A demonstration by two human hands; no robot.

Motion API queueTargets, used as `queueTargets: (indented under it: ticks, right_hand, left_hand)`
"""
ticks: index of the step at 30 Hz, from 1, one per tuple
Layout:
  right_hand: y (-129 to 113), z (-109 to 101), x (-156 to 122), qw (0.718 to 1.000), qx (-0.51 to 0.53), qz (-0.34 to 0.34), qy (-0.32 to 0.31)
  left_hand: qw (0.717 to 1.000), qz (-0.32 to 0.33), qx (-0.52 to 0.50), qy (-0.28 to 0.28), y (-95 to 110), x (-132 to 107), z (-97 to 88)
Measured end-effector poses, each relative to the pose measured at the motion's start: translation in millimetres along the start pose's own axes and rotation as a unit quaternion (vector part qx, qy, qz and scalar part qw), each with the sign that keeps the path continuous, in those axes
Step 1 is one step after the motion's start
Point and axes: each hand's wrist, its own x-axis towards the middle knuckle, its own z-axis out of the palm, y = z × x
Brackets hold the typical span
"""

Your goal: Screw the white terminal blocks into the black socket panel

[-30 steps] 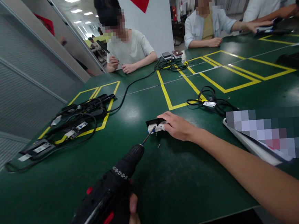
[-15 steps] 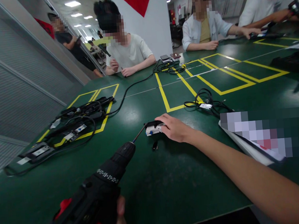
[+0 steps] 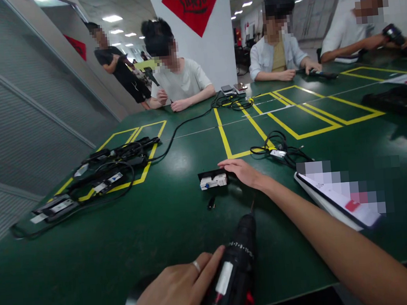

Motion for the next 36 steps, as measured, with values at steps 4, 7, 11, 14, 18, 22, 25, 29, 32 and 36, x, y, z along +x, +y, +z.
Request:
queueTargets:
  ticks: [4,7,11,14,18,22,25,29,32,36]
  right_hand:
    - [-6,5,-2,1.0,-0.028,-0.003,0.005]
    - [-11,10,-5,0.998,-0.057,-0.009,0.014]
    - [-15,13,-6,0.996,-0.084,-0.013,0.022]
    - [-16,15,-7,0.994,-0.1,-0.014,0.033]
    - [-19,17,-8,0.991,-0.119,-0.012,0.054]
    - [-24,17,-8,0.986,-0.138,-0.009,0.095]
    - [-31,15,-9,0.98,-0.158,-0.019,0.118]
    - [-51,10,-14,0.971,-0.195,-0.049,0.131]
    - [-68,10,-20,0.97,-0.218,-0.075,0.081]
    - [-73,20,-31,0.962,-0.249,-0.101,-0.055]
  left_hand:
    - [0.993,0.077,0.089,-0.033,6,31,11.8]
    - [0.984,0.103,0.137,-0.047,-1,47,24.2]
    - [0.975,0.095,0.19,-0.063,-3,58,34.8]
    - [0.974,0.104,0.179,-0.094,6,61,28.5]
    - [0.96,0.08,0.181,-0.2,19,66,4.7]
    - [0.937,0.026,0.217,-0.271,22,74,-21.3]
    - [0.936,0.005,0.213,-0.281,17,77,-36.0]
    - [0.962,-0.04,0.172,-0.21,-2,84,-47.0]
    - [0.974,-0.099,0.195,-0.053,-27,96,-43.8]
    - [0.982,-0.09,0.165,0.011,-56,111,-26.4]
